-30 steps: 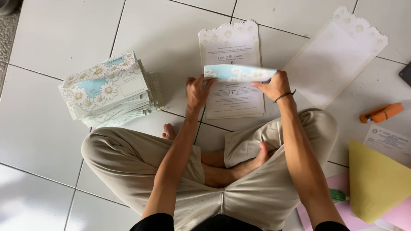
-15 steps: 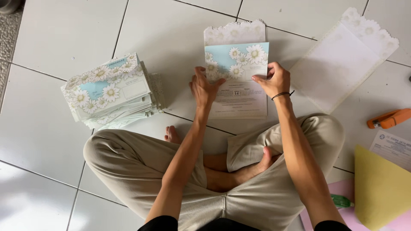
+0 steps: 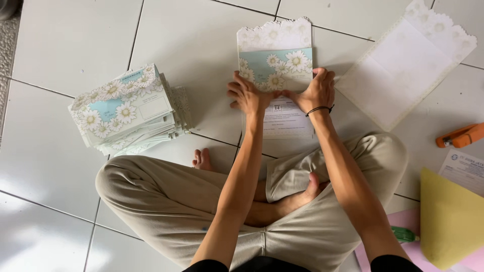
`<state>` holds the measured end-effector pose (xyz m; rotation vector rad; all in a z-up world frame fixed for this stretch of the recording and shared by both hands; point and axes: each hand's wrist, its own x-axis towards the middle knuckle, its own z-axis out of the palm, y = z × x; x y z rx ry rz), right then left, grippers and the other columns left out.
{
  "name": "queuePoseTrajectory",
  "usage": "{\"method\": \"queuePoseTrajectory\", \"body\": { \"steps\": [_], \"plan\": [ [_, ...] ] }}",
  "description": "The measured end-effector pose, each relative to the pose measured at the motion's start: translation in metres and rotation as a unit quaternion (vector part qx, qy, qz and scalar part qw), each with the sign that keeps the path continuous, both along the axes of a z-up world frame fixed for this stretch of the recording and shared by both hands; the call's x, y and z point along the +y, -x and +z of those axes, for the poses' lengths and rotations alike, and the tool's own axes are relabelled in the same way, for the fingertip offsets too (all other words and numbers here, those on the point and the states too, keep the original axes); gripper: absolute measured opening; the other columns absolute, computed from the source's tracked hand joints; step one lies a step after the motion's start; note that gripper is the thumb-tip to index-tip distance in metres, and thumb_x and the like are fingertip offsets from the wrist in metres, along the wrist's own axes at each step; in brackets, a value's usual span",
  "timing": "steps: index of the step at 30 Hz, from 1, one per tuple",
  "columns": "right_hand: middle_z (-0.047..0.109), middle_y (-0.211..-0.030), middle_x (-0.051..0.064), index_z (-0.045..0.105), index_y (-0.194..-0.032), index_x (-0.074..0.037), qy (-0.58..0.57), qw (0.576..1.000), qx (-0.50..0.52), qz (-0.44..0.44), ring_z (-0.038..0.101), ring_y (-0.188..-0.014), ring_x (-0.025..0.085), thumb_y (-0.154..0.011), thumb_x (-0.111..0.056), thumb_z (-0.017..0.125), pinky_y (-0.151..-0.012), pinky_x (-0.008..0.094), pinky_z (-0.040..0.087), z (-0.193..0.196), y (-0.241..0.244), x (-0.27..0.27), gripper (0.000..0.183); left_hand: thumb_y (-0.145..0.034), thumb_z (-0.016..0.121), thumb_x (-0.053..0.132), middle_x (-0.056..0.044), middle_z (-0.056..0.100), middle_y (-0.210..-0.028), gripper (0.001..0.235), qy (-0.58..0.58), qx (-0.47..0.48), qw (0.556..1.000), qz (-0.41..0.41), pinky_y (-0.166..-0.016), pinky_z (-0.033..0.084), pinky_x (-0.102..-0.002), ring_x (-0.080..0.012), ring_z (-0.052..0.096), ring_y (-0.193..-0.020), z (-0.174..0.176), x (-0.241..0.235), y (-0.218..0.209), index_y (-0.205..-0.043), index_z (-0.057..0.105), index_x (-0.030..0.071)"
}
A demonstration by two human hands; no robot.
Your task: The person sits on a tiled floor and repeatedly folds floral-patterned papers in half. They handle the papers one at a time, folding them and placing them into a growing stack on the floor.
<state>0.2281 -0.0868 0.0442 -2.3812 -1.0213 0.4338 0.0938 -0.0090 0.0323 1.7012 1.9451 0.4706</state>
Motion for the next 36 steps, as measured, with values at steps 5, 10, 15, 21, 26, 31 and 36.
{"method": "queuePoseTrajectory", "body": {
  "steps": [5,10,15,21,26,31,36],
  "plan": [
    [0.049,-0.118,0.022,0.043,-0.127,-0.005,0.029,1.0,0.012,-0.005,0.055,-0.117,0.049,-0.053,-0.057,0.098,-0.102,0.053,0.046,0.002,-0.001,0.001,0.106,-0.026,0.107,0.053,-0.014,0.043,-0.117,0.148,0.046,0.023,0.998,-0.026,-0.078,0.049,-0.059,-0.0401,0.051,-0.112,-0.006,0.022,0.014,-0.144,0.026,0.014],
    [0.048,-0.118,0.023,0.043,-0.128,-0.005,0.018,1.0,0.023,0.0,0.056,-0.117,0.05,-0.052,-0.059,0.098,-0.102,0.055,0.046,-0.006,-0.008,0.001,0.108,-0.037,0.109,0.047,-0.017,0.05,-0.126,0.147,0.048,-0.03,0.997,-0.054,-0.081,0.058,-0.057,-0.0412,0.062,-0.112,-0.021,0.05,0.053,-0.147,0.019,0.012],
    [0.056,-0.107,0.011,0.049,-0.121,-0.015,0.043,0.998,0.043,0.022,0.065,-0.106,0.04,-0.052,-0.046,0.1,-0.091,0.053,0.051,-0.011,-0.031,0.006,0.091,-0.033,0.11,0.038,-0.014,0.069,-0.106,0.108,0.071,-0.012,0.996,-0.048,-0.082,0.058,-0.06,-0.0415,0.07,-0.105,-0.015,0.062,0.077,-0.116,0.045,0.013],
    [0.069,-0.081,-0.006,0.062,-0.103,-0.031,0.116,0.986,0.087,0.081,0.073,-0.087,0.022,-0.053,-0.036,0.097,-0.078,0.039,0.059,-0.012,-0.075,0.012,0.061,-0.029,0.11,0.039,-0.015,0.069,-0.095,0.101,0.078,-0.036,0.995,-0.043,-0.076,0.06,-0.054,-0.0399,0.073,-0.095,-0.01,0.066,0.081,-0.106,0.051,0.012],
    [0.07,-0.085,0.01,0.065,-0.109,-0.017,0.097,0.976,0.165,0.099,0.072,-0.064,0.026,-0.061,-0.008,0.094,-0.058,0.033,0.061,0.001,-0.081,0.011,0.056,-0.035,0.11,0.029,-0.019,0.065,-0.096,0.094,0.099,-0.081,0.991,-0.044,-0.08,0.062,-0.05,-0.042,0.072,-0.095,0.001,0.068,0.083,-0.104,0.049,0.009],
    [0.062,-0.096,0.024,0.069,-0.106,-0.002,-0.083,0.97,0.055,0.221,0.07,-0.082,0.042,-0.065,-0.009,0.097,-0.064,0.041,0.061,0.006,-0.069,-0.003,0.051,-0.032,0.111,0.033,-0.021,0.063,-0.093,0.095,0.107,-0.073,0.989,-0.065,-0.076,0.061,-0.051,-0.0444,0.072,-0.092,0.001,0.075,0.082,-0.1,0.049,0.007],
    [0.058,-0.151,0.01,0.067,-0.132,-0.015,0.04,0.905,-0.017,0.424,0.048,-0.14,0.042,-0.073,-0.048,0.083,-0.111,0.056,0.047,0.007,-0.054,0.026,0.07,-0.035,0.108,0.041,-0.018,0.067,-0.086,0.092,0.096,-0.058,0.987,-0.119,-0.077,0.061,-0.05,-0.0425,0.073,-0.089,-0.001,0.072,0.088,-0.099,0.052,0.007]
  ]
}}
